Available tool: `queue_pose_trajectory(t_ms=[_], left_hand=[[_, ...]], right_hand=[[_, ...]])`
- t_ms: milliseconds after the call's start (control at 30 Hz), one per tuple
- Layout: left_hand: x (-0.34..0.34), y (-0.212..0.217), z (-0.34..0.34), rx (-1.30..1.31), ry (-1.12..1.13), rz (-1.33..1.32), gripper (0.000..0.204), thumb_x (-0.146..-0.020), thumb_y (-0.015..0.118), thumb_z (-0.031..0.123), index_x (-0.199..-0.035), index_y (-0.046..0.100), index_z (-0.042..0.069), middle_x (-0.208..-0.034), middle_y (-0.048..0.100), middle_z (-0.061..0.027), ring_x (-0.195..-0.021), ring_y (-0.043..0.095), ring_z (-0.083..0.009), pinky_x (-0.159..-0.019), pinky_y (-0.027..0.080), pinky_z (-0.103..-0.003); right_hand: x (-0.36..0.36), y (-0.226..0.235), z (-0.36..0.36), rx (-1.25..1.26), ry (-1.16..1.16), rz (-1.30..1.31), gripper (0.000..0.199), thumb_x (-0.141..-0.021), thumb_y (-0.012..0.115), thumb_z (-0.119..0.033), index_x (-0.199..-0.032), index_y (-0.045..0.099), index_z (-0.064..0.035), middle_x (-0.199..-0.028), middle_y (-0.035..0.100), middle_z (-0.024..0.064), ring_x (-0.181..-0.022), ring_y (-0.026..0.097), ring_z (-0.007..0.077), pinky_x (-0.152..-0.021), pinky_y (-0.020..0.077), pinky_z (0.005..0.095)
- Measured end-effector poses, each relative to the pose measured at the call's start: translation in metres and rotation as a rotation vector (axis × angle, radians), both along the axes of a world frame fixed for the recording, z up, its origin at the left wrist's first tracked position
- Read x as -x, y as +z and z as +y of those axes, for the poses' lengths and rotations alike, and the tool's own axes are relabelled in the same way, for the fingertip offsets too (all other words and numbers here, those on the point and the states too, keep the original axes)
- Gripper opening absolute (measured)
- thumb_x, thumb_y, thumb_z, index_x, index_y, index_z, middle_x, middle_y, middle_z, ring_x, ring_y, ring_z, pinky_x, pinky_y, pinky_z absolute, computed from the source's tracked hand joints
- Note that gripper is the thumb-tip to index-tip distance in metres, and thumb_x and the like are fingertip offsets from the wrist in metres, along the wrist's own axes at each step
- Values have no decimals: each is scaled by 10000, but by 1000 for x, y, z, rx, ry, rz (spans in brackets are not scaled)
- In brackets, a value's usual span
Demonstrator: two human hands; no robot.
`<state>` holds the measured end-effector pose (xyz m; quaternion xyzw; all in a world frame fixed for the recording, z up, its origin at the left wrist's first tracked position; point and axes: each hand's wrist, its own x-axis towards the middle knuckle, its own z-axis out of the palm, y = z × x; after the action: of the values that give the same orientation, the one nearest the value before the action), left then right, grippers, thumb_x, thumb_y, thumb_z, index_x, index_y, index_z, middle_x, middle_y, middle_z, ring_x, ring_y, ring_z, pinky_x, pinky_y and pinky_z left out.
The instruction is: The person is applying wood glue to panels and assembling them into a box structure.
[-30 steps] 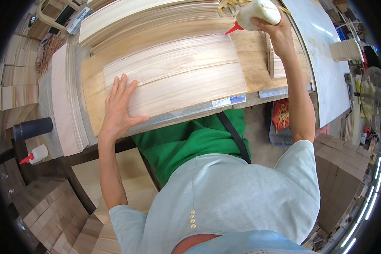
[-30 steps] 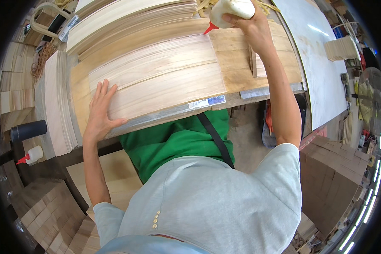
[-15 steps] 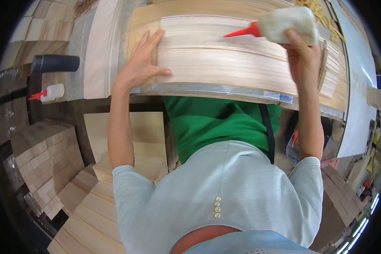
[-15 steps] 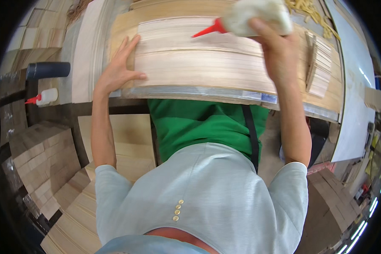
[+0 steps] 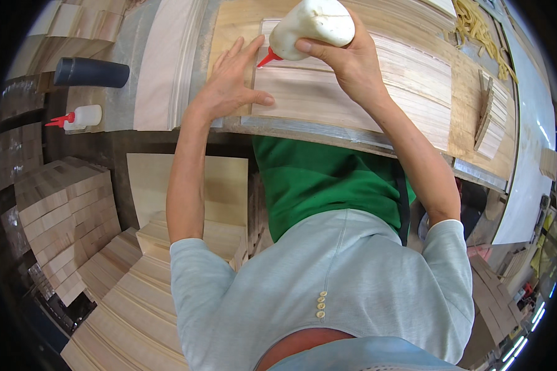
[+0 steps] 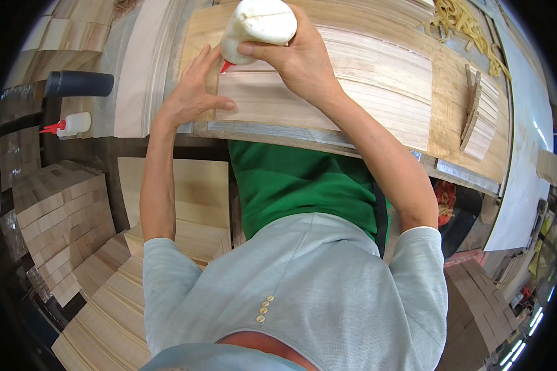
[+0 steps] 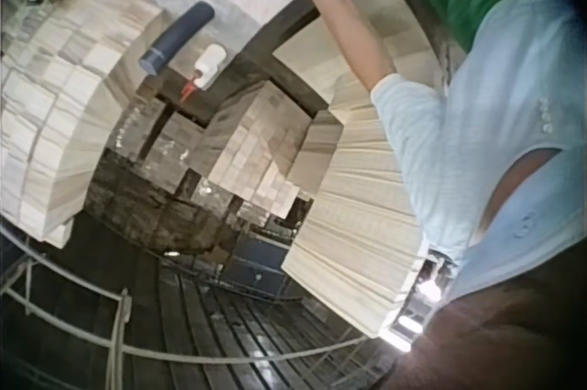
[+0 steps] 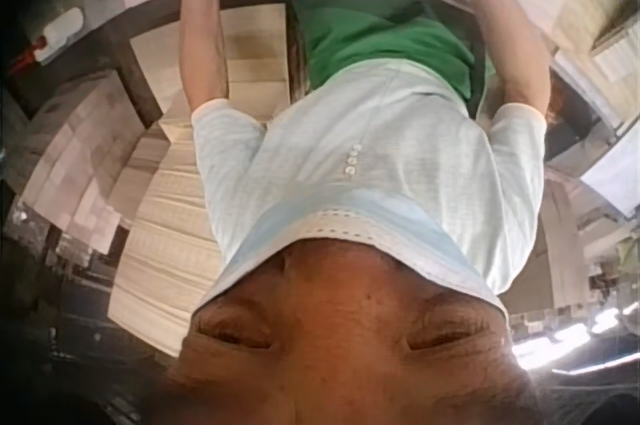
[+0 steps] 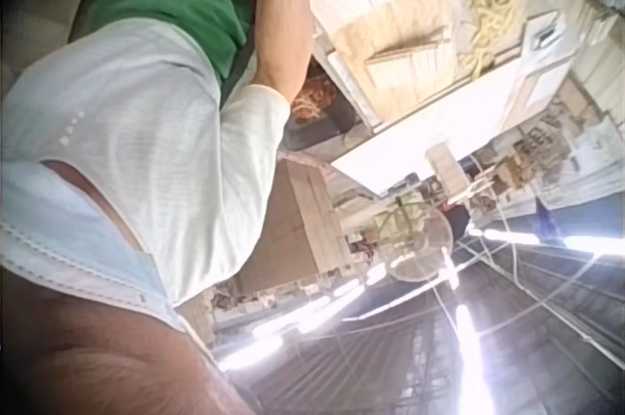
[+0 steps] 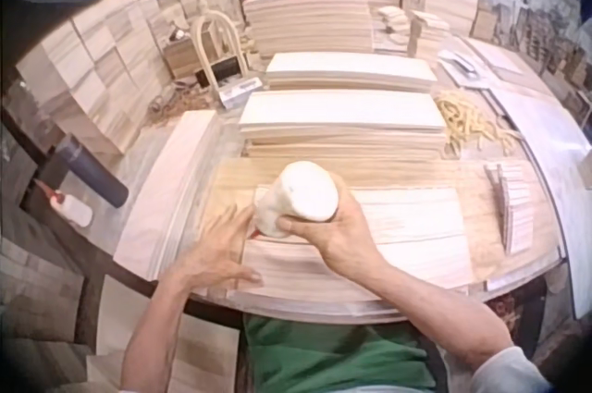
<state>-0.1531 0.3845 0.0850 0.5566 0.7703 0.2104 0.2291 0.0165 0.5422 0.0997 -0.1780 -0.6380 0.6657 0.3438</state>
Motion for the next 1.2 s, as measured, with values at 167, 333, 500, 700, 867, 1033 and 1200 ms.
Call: queue_pose_trajectory(t_ms=[167,333,500,700,867,1033,1200], left_hand=[[-1,0,1,28,12,27,1161,-539,890,366,-1511,299,136,-1552,206,-278,-1468,154,-375,-1176,203,-473],[0,-1,3,15,-18,40,1146,-533,886,313,-1507,309,132,-1547,226,-275,-1470,152,-370,-1176,210,-470],[-10,12,8,51,15,58,1106,-551,869,221,-1503,315,131,-1537,298,-222,-1470,165,-352,-1187,189,-462],[-9,13,11,47,-17,65,1073,-561,838,130,-1502,322,132,-1542,293,-217,-1467,190,-340,-1192,181,-420],[-16,18,14,89,36,57,1047,-573,832,113,-1493,331,109,-1529,335,-189,-1460,208,-345,-1189,194,-424],[-22,25,19,126,-15,129,1065,-549,824,91,-1492,329,95,-1535,345,-139,-1463,208,-327,-1192,202,-426],[-25,32,23,125,-61,121,1064,-545,820,72,-1489,328,76,-1538,341,-139,-1465,201,-324,-1195,198,-423]], right_hand=[[0,0,-4,-1,19,12,626,-736,812,-3,-1267,479,-5,-1131,626,77,-1073,589,158,-945,479,305],[-19,6,4,-128,-65,-80,542,-782,769,-25,-1259,510,-13,-1129,640,88,-1058,620,188,-903,520,328],[-87,5,39,-89,-76,-117,543,-786,745,25,-1276,514,-17,-1156,640,82,-1105,604,188,-965,491,339],[-175,17,72,-89,-234,-163,570,-758,813,-78,-1257,540,-37,-1124,658,63,-1075,611,167,-915,514,329],[-237,21,96,-154,-323,-206,577,-767,812,-89,-1266,528,-33,-1126,653,60,-1070,610,167,-913,516,332],[-272,24,110,-251,-399,-232,510,-802,779,-88,-1242,533,-12,-1116,648,81,-1047,632,195,-860,556,342],[-300,18,122,-129,-477,-220,482,-840,720,-53,-1279,525,-5,-1176,629,94,-1104,598,205,-952,484,354]])
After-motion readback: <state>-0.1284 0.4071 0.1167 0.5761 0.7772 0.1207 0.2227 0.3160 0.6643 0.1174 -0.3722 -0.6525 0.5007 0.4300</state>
